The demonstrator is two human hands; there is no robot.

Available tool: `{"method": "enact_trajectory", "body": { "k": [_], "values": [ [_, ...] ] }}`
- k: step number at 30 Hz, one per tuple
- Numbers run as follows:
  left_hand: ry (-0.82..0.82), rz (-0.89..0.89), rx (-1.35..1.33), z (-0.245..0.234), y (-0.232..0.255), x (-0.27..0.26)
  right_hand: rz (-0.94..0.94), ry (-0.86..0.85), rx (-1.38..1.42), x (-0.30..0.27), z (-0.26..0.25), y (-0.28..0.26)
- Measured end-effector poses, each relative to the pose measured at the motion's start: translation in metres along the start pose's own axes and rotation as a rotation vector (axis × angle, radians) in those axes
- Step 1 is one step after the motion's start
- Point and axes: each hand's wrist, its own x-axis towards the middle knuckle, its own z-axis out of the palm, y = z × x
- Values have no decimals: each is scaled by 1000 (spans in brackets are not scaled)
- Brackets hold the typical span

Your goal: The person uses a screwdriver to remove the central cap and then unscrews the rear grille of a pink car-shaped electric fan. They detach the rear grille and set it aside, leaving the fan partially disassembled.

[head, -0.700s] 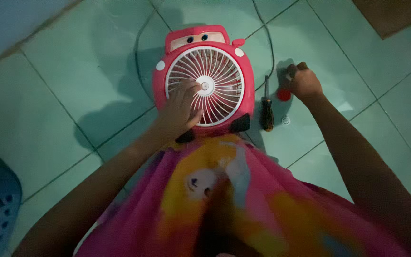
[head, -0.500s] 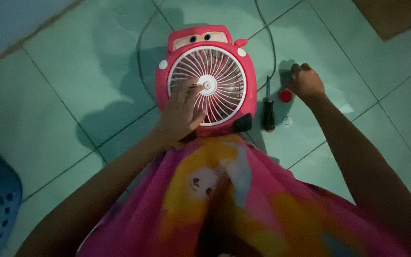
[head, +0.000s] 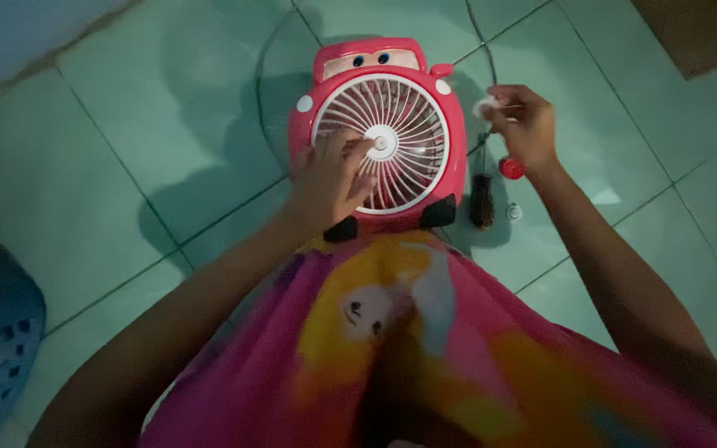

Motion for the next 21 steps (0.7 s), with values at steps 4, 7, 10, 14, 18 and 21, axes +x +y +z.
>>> {"method": "enact_trajectory", "body": {
  "k": [4,7,10,14,18,21],
  "values": [
    [-34,-41,66,0,2,-6,0,-147,87,-6,36,-75],
    [-57,-92,100,3,-4,2,24,-313,197,-1,52,-109],
    [21,-43,133,3,-10,8,-108,-422,35,6,67,-125],
    [92,74,112,-1,-18,11,-209,-426,-168,8,81,-124],
    [-36,-94,62,1,-20,15,-313,-409,-159,4,87,-120],
    [-35,-84,55,3,-21,15,-299,-380,-119,-1,91,-120]
  ]
}}
